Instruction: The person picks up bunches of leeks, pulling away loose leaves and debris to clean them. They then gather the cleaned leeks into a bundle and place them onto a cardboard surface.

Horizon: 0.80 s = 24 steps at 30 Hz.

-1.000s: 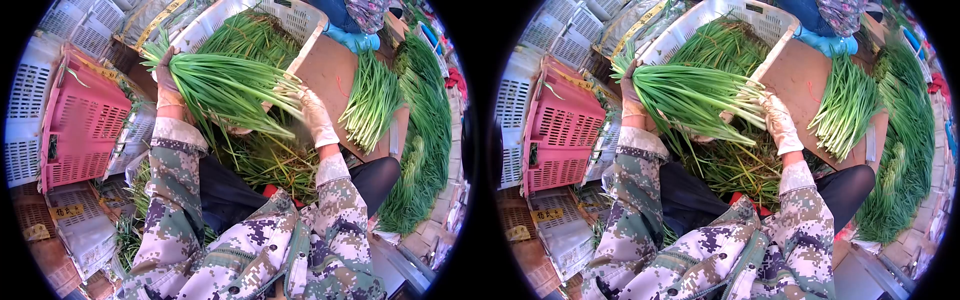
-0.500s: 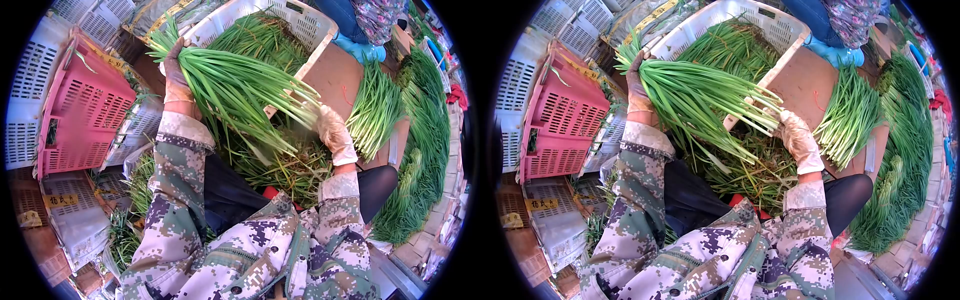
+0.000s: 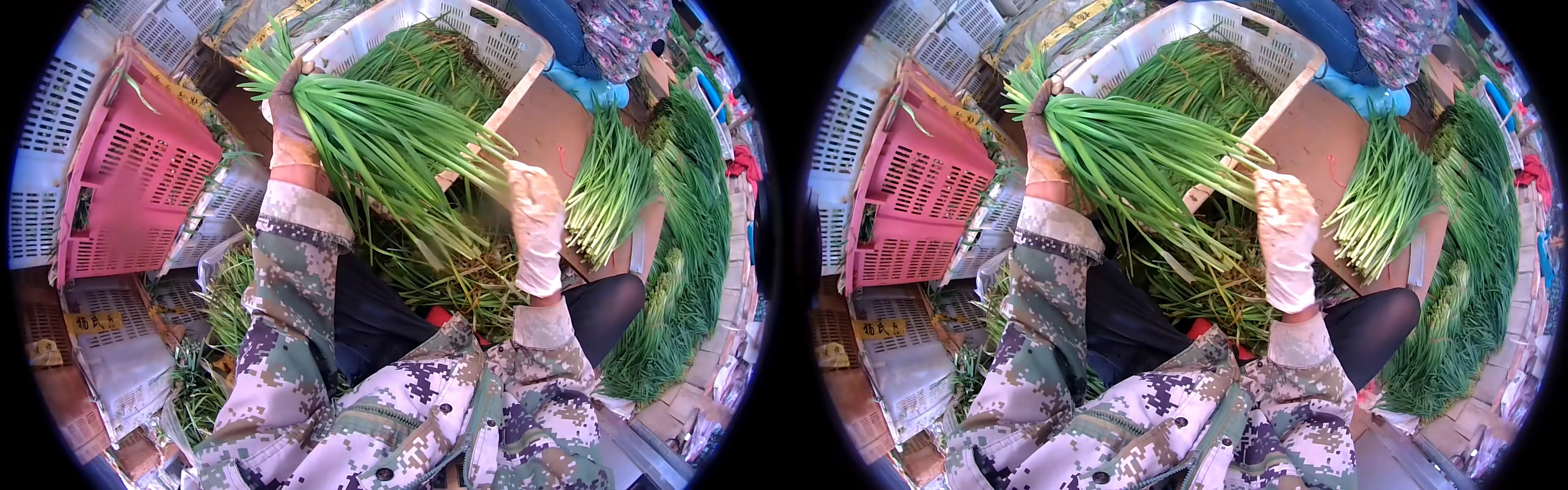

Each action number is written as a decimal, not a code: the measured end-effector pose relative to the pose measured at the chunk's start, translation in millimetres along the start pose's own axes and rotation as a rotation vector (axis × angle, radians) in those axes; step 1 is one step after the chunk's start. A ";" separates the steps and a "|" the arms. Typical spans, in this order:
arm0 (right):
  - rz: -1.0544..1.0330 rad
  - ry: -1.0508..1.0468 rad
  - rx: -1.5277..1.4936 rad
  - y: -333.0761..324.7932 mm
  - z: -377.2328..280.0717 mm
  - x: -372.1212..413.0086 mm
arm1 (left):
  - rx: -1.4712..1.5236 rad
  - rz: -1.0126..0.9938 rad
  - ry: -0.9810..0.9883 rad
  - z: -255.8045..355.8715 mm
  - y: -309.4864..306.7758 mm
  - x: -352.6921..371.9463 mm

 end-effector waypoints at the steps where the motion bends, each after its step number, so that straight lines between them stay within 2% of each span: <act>1: -0.072 -0.011 0.077 12.7 -3.4 -3.6 | 0.000 -0.055 -0.015 -0.6 1.1 -1.2; 2: -0.146 -0.023 0.156 27.1 -2.5 -6.1 | 0.002 -0.109 -0.029 -1.0 3.5 -1.0; 4: -0.094 -0.113 0.258 42.8 -0.4 -8.5 | 0.007 -0.158 -0.063 -3.8 10.4 1.7; 6: -0.244 -0.084 0.354 61.2 0.2 -9.4 | -0.057 0.017 0.074 2.0 4.6 5.8; 7: -0.269 -0.248 0.400 72.6 -0.6 -5.7 | -0.058 0.018 0.075 -0.3 7.9 7.8; 10: -0.313 -0.178 0.363 89.4 5.1 -7.7 | -0.061 0.076 0.088 -0.9 5.3 8.1; 11: -0.310 -0.132 0.201 84.6 1.6 -8.5 | -0.056 0.037 0.060 -2.4 5.7 6.4; 12: -0.311 -0.133 0.200 82.2 -3.2 -11.2 | -0.051 0.000 0.033 -3.7 5.4 5.4; 14: -0.457 0.242 -0.073 82.3 2.3 -13.5 | -0.048 0.022 0.046 -5.5 8.9 10.6; 16: -0.433 0.203 -0.122 94.0 10.9 -12.5 | -0.043 0.042 0.064 -1.4 5.3 10.9; 18: -0.411 0.250 -0.303 101.9 20.1 -10.8 | -0.035 -0.091 -0.033 -2.6 6.2 7.5; 20: -0.395 0.209 -0.343 98.9 17.0 -12.8 | -0.037 -0.068 -0.022 -3.2 6.8 8.3; 22: -0.491 0.190 -0.494 101.8 11.8 -11.7 | -0.041 -0.046 -0.014 -3.8 6.6 9.8; 23: -0.389 -0.016 -0.391 96.1 5.1 -10.3 | -0.068 -0.071 -0.016 -4.8 8.8 10.5; 24: -0.386 -0.015 -0.392 98.0 7.7 -9.0 | -0.094 -0.096 -0.017 -6.0 11.1 10.6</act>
Point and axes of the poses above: each hand's wrist, its own x-axis away from the middle knuckle, its own y-axis out of the palm, z = x × y, the point moved 8 cm from there along -x, towards the middle knuckle, and after that the axes turned 10 degrees about x, right-handed, at the moved point
